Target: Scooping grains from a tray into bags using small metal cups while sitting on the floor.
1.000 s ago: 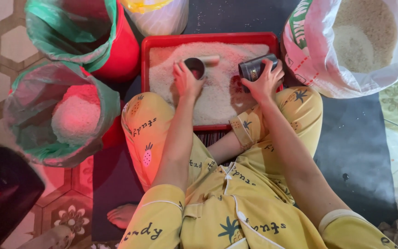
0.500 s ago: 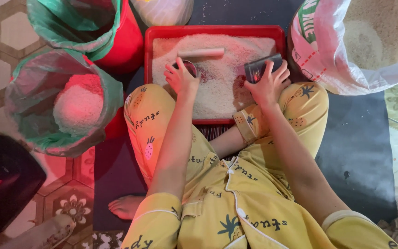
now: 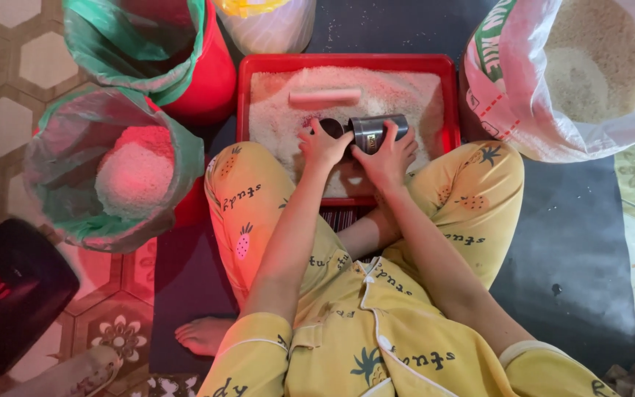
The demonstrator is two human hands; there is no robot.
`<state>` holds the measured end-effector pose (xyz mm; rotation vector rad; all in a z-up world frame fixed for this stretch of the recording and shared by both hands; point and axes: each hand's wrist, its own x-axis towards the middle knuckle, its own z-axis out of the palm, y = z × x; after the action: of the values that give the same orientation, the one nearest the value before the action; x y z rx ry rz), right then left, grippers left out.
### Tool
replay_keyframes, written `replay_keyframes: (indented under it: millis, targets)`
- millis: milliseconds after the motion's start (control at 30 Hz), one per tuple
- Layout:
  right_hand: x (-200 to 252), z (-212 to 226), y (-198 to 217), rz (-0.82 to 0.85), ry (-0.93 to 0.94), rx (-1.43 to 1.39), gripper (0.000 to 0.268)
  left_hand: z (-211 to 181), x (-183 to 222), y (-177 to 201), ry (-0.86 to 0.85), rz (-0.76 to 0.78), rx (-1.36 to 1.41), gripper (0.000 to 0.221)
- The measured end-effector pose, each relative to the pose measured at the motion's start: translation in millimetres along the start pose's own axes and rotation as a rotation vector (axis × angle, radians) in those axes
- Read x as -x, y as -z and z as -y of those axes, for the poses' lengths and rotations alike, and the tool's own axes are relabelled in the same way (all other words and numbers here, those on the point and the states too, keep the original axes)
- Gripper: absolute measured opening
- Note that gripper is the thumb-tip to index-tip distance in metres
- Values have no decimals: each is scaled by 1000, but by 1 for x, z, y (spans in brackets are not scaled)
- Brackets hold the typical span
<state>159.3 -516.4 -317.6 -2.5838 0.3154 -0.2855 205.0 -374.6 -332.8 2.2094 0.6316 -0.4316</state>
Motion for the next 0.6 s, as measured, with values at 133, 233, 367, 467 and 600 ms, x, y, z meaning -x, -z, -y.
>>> replay_keyframes:
  millis: [133,233,367,467,600]
  targets:
    - [-14,-16,-2,55,-28,-89,95,28,-29,-7,59,90,185,116]
    - [-26,-24,9,109,-107,-174,92,40,-60,-18,126,174,394,133]
    - [-47,-41,13,92,-243,-425,94,23,-42,18,153,74,448,133]
    - [-58,-43,8,4,-194,-294,92,7,-15,41,115,-118,257,118]
    - [-58,-27,-1,-179,-22,-16,84,7,-32,-1,-110,-452,-173,113]
